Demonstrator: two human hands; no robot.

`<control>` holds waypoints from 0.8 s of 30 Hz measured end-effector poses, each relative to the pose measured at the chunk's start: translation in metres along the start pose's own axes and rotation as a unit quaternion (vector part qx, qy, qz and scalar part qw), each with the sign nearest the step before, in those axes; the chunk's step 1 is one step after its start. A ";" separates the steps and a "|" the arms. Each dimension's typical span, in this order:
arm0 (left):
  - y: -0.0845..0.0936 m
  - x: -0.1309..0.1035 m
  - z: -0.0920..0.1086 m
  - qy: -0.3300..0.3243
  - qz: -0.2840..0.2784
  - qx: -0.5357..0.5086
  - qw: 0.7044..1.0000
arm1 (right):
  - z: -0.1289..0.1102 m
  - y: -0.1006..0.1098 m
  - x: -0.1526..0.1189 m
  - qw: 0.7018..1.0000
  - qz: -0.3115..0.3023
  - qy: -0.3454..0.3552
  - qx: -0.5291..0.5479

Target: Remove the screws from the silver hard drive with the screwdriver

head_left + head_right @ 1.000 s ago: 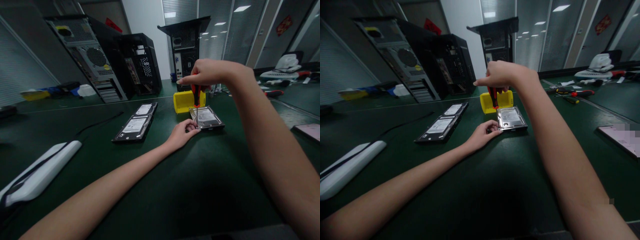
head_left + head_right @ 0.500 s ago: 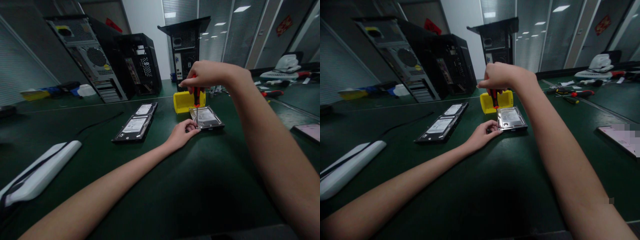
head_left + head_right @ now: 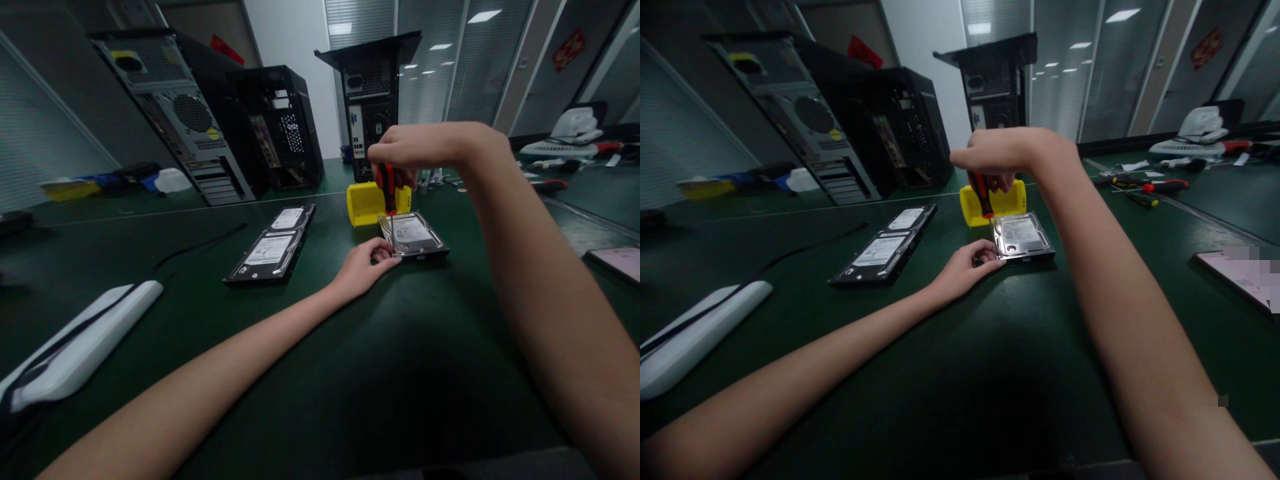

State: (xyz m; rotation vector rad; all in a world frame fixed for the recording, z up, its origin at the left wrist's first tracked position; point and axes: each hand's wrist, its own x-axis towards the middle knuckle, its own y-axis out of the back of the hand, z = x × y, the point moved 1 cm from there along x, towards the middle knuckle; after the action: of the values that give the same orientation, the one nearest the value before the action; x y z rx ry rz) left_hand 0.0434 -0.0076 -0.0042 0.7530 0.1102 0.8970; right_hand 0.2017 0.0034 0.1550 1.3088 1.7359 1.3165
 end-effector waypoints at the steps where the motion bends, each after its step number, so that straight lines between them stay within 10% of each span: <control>1: 0.000 0.000 0.000 0.001 0.000 0.001 1.000 | 0.000 0.000 0.000 1.000 -0.010 0.006 0.008; 24: 0.000 0.000 -0.002 0.000 -0.001 -0.005 1.000 | -0.003 0.001 -0.007 0.999 0.009 0.036 0.004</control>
State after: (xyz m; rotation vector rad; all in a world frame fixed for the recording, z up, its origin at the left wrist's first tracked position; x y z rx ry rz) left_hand 0.0427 -0.0060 -0.0056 0.7439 0.1054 0.8950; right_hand 0.2014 -0.0039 0.1565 1.2996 1.7840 1.3846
